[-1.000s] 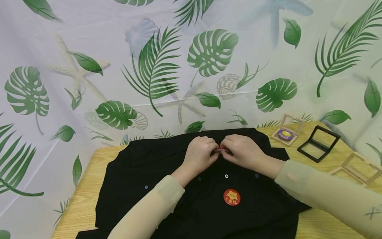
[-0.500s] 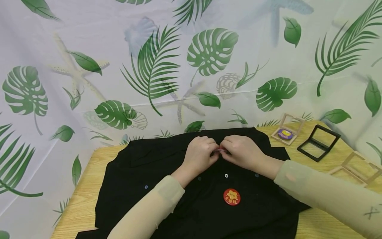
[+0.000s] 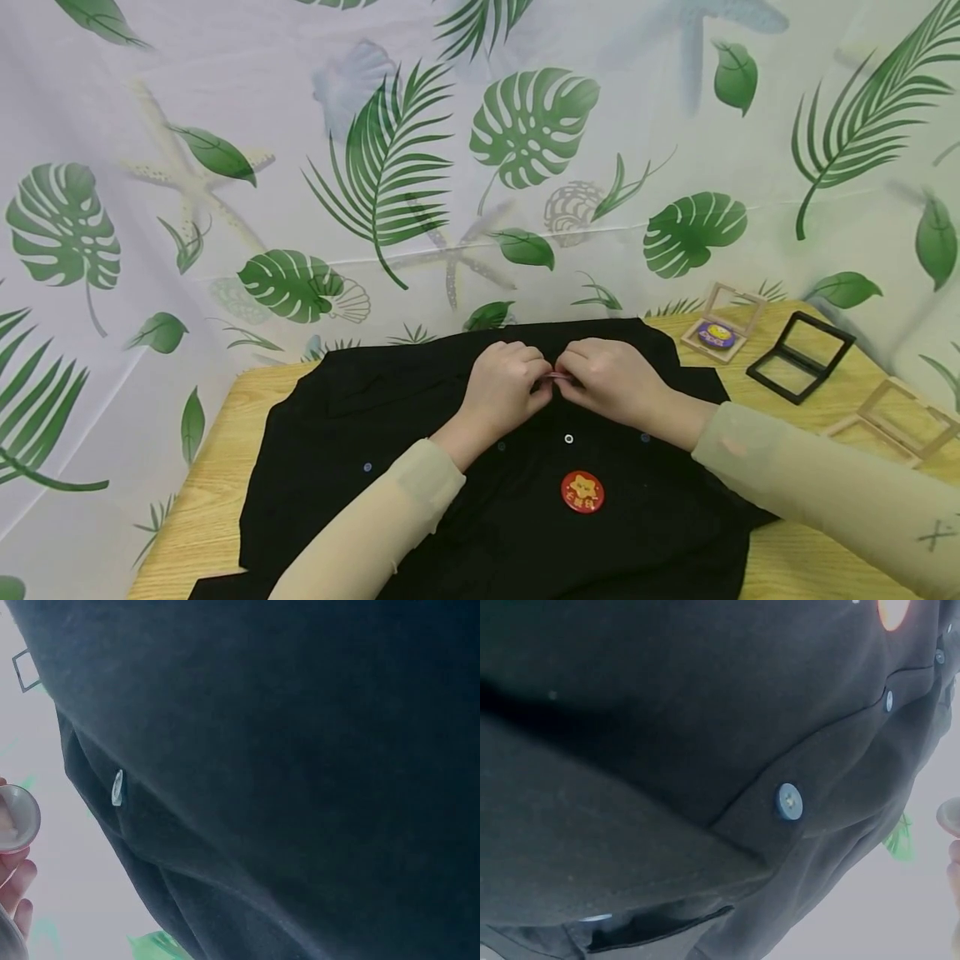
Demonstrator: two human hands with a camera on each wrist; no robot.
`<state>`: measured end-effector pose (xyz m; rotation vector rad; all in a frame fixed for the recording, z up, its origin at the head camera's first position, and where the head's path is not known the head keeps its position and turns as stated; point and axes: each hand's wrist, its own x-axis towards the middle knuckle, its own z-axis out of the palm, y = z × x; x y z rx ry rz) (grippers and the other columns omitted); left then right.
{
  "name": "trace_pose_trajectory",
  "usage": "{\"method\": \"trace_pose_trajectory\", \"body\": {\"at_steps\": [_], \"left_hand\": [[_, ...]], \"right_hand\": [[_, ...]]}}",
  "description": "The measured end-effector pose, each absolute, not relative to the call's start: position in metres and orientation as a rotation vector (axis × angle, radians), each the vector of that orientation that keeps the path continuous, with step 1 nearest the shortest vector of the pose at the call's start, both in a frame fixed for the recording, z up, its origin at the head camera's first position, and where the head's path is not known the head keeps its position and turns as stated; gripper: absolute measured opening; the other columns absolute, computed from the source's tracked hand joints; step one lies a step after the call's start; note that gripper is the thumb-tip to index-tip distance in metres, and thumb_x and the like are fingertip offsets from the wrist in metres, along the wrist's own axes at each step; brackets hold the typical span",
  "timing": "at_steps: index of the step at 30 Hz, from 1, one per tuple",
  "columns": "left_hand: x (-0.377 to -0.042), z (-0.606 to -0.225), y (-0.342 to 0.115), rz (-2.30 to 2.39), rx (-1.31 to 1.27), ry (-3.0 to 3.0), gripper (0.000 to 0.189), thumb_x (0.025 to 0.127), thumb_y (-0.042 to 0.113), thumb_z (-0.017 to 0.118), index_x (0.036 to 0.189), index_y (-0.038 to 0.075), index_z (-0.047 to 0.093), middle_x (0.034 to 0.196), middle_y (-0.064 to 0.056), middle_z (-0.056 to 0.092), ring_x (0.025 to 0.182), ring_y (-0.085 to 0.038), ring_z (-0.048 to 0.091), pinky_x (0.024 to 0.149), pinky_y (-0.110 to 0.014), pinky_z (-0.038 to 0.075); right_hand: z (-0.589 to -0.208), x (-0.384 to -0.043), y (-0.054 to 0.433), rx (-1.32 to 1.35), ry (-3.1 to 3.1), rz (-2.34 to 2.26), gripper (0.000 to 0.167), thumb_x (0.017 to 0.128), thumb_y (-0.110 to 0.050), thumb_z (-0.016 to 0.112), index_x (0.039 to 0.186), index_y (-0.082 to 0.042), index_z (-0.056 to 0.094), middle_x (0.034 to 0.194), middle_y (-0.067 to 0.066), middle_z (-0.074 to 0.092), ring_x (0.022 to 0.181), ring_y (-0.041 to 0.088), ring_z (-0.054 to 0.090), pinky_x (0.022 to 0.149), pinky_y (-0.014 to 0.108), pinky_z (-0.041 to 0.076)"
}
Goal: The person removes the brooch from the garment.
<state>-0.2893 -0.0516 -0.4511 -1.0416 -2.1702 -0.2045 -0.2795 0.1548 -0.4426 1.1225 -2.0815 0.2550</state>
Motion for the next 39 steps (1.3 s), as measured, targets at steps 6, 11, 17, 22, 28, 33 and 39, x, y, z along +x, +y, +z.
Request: {"method": "trace_pose_trajectory", "body": {"at_steps": [6, 11, 17, 22, 28, 33, 39], "left_hand": [[-0.2889, -0.4505, -0.0521, -0.190, -1.036, -2.185, 0.004, 0.086, 0.019, 0.083, 0.082, 0.019, 0.081, 0.081, 0.008, 0.077, 0.076, -0.010, 0.069, 0.070, -0.025, 0.052], [-0.2890, -0.4504, -0.0532, -0.175, -1.047, -2.188, 0.007, 0.085, 0.019, 0.084, 0.079, 0.018, 0.080, 0.078, 0.007, 0.076, 0.073, -0.010, 0.069, 0.070, -0.025, 0.053], [-0.2885, -0.4524, -0.0523, -0.138, -1.052, -2.158, 0.015, 0.083, 0.015, 0.083, 0.071, 0.018, 0.075, 0.074, 0.007, 0.074, 0.069, -0.010, 0.067, 0.066, -0.024, 0.051], [-0.2881, -0.4550, -0.0519, -0.117, -1.068, -2.136, 0.020, 0.083, 0.014, 0.082, 0.066, 0.017, 0.071, 0.070, 0.006, 0.071, 0.064, -0.010, 0.064, 0.062, -0.024, 0.048], [-0.2882, -0.4561, -0.0528, -0.090, -1.074, -2.122, 0.020, 0.082, 0.016, 0.083, 0.066, 0.019, 0.072, 0.068, 0.007, 0.070, 0.062, -0.008, 0.063, 0.062, -0.022, 0.049], [-0.2900, -0.4561, -0.0537, -0.098, -1.075, -2.121, 0.017, 0.083, 0.017, 0.083, 0.069, 0.019, 0.075, 0.069, 0.007, 0.070, 0.064, -0.008, 0.064, 0.063, -0.022, 0.051], [-0.2914, -0.4548, -0.0556, -0.125, -1.073, -2.134, 0.011, 0.085, 0.017, 0.082, 0.075, 0.019, 0.078, 0.073, 0.008, 0.073, 0.067, -0.008, 0.066, 0.064, -0.022, 0.052]], "right_hand": [[-0.4432, -0.2796, 0.1548, 1.139, -2.054, 0.248, 0.021, 0.077, -0.007, 0.089, 0.081, -0.008, 0.068, 0.076, 0.003, 0.067, 0.066, 0.015, 0.063, 0.058, 0.030, 0.054], [-0.4435, -0.2793, 0.1536, 1.160, -2.038, 0.230, 0.022, 0.077, -0.007, 0.090, 0.083, -0.007, 0.069, 0.077, 0.004, 0.068, 0.067, 0.016, 0.064, 0.059, 0.031, 0.055], [-0.4445, -0.2807, 0.1524, 1.196, -2.015, 0.154, 0.024, 0.076, -0.008, 0.092, 0.082, -0.006, 0.068, 0.076, 0.004, 0.066, 0.066, 0.016, 0.063, 0.059, 0.030, 0.055], [-0.4467, -0.2818, 0.1535, 1.218, -2.012, 0.108, 0.025, 0.076, -0.009, 0.093, 0.080, -0.006, 0.068, 0.074, 0.003, 0.065, 0.065, 0.016, 0.061, 0.059, 0.029, 0.054], [-0.4473, -0.2820, 0.1544, 1.236, -2.006, 0.117, 0.025, 0.076, -0.009, 0.093, 0.081, -0.007, 0.068, 0.076, 0.003, 0.067, 0.066, 0.016, 0.062, 0.060, 0.029, 0.055], [-0.4453, -0.2814, 0.1542, 1.224, -2.009, 0.132, 0.025, 0.075, -0.009, 0.093, 0.083, -0.006, 0.070, 0.078, 0.003, 0.069, 0.068, 0.016, 0.065, 0.062, 0.029, 0.057], [-0.4425, -0.2817, 0.1533, 1.213, -2.008, 0.165, 0.024, 0.075, -0.007, 0.092, 0.083, -0.006, 0.070, 0.079, 0.003, 0.069, 0.069, 0.016, 0.065, 0.062, 0.030, 0.057]]}}
